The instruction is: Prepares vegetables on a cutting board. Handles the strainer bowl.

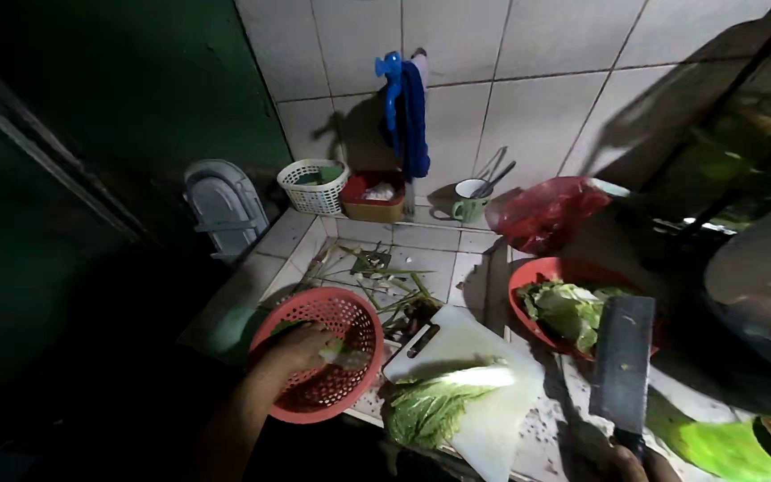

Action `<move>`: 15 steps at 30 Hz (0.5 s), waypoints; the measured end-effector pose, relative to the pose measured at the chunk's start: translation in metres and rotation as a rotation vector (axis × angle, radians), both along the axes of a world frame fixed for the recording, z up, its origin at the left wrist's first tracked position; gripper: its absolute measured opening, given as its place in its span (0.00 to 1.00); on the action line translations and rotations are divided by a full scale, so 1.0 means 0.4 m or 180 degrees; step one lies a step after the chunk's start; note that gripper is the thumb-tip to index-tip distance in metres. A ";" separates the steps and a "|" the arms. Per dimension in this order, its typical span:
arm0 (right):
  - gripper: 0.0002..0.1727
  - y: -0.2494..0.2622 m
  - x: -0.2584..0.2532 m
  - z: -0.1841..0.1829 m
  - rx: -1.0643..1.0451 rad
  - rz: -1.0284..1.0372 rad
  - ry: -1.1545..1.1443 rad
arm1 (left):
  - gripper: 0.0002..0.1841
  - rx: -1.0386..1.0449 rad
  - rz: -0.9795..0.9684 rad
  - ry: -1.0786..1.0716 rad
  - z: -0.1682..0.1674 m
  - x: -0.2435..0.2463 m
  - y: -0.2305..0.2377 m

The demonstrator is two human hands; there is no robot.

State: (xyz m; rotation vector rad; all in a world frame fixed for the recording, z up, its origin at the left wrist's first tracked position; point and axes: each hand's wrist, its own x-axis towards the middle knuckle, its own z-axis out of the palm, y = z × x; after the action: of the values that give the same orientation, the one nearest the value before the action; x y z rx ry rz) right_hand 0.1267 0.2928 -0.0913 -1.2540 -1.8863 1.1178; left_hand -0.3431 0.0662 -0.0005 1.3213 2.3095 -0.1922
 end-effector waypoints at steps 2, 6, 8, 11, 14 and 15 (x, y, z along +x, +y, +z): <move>0.29 -0.008 -0.003 0.013 -0.0029 -0.0044 -0.0091 | 0.18 -0.0176 -0.0128 0.0091 0.008 -0.007 0.006; 0.27 -0.018 -0.005 0.021 -0.0110 -0.0173 -0.0030 | 0.16 0.0186 0.0279 0.0094 0.056 -0.003 0.001; 0.27 -0.018 -0.009 0.021 -0.0100 -0.0230 -0.0058 | 0.14 0.0830 0.0544 0.0178 0.105 0.008 0.002; 0.28 -0.018 -0.014 0.023 -0.0101 -0.0259 -0.0112 | 0.17 0.1647 0.0280 0.0557 0.192 0.050 0.018; 0.30 -0.015 -0.016 0.021 -0.0047 -0.0244 -0.0120 | 0.15 0.2132 -0.0124 0.0449 0.297 0.168 0.096; 0.30 -0.016 -0.018 0.021 -0.0031 -0.0254 -0.0125 | 0.15 0.2206 -0.0215 0.0225 0.313 0.214 0.123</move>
State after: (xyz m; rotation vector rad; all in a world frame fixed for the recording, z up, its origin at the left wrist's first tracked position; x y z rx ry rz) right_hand 0.1194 0.2863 -0.0827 -1.3535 -1.8445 1.0689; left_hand -0.2575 0.1154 0.1246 1.7230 2.4931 0.6042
